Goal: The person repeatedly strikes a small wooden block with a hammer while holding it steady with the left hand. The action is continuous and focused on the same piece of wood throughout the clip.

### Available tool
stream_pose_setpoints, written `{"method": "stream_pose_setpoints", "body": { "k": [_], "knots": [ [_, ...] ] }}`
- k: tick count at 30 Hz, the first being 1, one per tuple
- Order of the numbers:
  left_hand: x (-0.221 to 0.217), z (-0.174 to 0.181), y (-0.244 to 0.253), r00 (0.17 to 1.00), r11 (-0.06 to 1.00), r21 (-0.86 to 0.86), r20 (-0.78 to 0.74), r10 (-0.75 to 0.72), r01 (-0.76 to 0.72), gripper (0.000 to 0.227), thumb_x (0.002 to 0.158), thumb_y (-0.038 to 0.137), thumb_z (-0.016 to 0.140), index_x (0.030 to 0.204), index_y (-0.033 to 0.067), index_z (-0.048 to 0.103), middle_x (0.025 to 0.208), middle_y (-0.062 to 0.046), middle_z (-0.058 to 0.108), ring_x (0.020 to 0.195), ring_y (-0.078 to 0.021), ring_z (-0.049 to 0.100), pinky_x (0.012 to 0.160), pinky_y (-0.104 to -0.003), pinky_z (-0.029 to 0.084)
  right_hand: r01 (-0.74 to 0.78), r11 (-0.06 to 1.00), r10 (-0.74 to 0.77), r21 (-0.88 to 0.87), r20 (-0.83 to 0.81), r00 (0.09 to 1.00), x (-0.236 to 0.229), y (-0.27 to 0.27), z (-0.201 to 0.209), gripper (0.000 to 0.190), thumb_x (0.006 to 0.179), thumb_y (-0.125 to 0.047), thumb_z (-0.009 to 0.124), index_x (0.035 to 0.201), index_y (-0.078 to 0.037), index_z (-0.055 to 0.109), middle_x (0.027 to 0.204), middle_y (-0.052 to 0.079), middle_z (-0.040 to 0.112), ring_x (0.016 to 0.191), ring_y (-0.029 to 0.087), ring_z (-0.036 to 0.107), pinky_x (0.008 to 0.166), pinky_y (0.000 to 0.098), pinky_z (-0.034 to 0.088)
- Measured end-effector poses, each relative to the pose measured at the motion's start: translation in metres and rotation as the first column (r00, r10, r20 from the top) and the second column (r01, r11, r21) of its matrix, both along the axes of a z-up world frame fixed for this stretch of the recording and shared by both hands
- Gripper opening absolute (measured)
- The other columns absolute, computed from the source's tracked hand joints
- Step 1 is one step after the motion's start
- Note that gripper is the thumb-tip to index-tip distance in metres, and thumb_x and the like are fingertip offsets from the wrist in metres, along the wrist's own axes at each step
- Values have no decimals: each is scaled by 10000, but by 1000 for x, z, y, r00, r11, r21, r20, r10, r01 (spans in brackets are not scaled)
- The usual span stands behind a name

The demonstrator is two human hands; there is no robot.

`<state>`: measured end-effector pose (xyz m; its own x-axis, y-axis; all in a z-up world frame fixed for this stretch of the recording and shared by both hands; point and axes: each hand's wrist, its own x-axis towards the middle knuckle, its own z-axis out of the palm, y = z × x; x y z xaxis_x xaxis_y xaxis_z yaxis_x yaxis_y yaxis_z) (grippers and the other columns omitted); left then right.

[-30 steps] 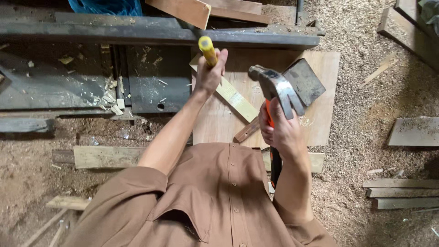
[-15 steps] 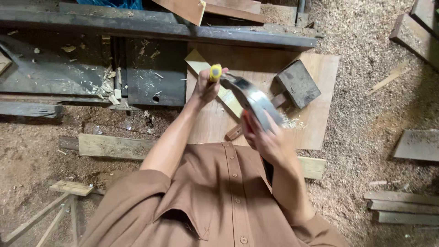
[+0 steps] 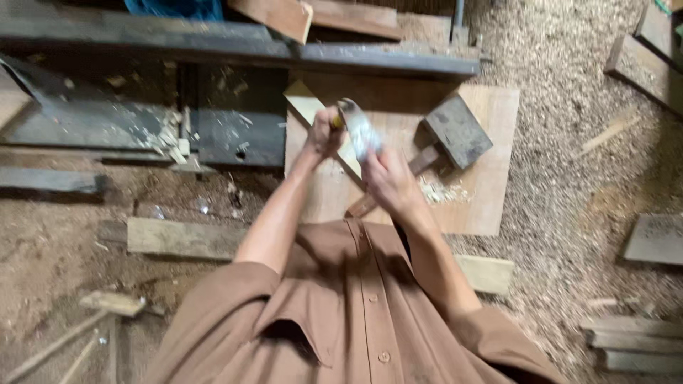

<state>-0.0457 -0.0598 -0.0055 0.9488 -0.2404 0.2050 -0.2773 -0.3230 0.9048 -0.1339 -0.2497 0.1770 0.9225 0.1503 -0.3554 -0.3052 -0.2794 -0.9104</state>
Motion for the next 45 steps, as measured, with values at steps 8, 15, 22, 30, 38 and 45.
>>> {"method": "stream_pose_setpoints", "body": {
  "k": [8, 15, 22, 30, 38, 45],
  "knots": [
    [-7, 15, 7, 998, 998, -65, -66, -13, 9, 84, 891, -61, 593, 838, -9, 553, 687, -23, 495, 645, -110, 475, 573, -313, 415, 76, 870, 20, 487, -189, 982, -7, -11, -7, 365, 1090, -387, 467, 910, -90, 578, 683, -60, 470, 559, 55, 407, 469, 242, 317],
    [0, 14, 14, 999, 991, -128, -39, 28, -33, 109, 896, -69, 596, 813, -3, 569, 674, 1, 532, 638, -95, 516, 559, -307, 428, 60, 971, -1, 233, -246, 969, -2, -14, -1, 437, 1091, -430, 425, 868, -87, 578, 604, -37, 431, 483, 68, 377, 419, 260, 274],
    [-3, -5, 16, 993, 994, -106, -116, 4, -17, 110, 907, -34, 624, 809, -8, 582, 661, 16, 502, 630, -82, 466, 554, -298, 409, -15, 955, 62, 297, -147, 987, 11, -3, -4, 434, 1127, -405, 435, 880, -74, 570, 658, -26, 485, 538, 72, 446, 461, 257, 350],
    [-6, -8, 11, 982, 999, -6, -184, 41, -42, 232, 945, -21, 625, 719, 8, 582, 603, 33, 508, 556, -70, 462, 493, -306, 368, -189, 968, 177, 165, 83, 981, 7, -15, -7, 363, 1102, -363, 395, 966, -95, 599, 648, 21, 481, 533, 124, 456, 465, 296, 372],
    [-8, 24, 10, 982, 994, -80, -179, 53, -68, 135, 976, 44, 639, 847, 5, 637, 650, 36, 533, 614, -63, 496, 537, -298, 411, 30, 958, 25, 286, -188, 982, 7, -13, 25, 415, 1080, -434, 372, 909, -101, 550, 625, -54, 441, 500, 87, 395, 423, 278, 323],
    [-8, 0, 16, 957, 996, -28, -280, 70, -81, 212, 966, 20, 619, 757, 17, 588, 623, 44, 515, 550, -69, 457, 477, -304, 359, -108, 944, 133, 311, -59, 989, 14, -1, -20, 511, 1120, -451, 443, 833, -46, 566, 617, -19, 478, 520, 93, 439, 447, 271, 350]
  ]
}}
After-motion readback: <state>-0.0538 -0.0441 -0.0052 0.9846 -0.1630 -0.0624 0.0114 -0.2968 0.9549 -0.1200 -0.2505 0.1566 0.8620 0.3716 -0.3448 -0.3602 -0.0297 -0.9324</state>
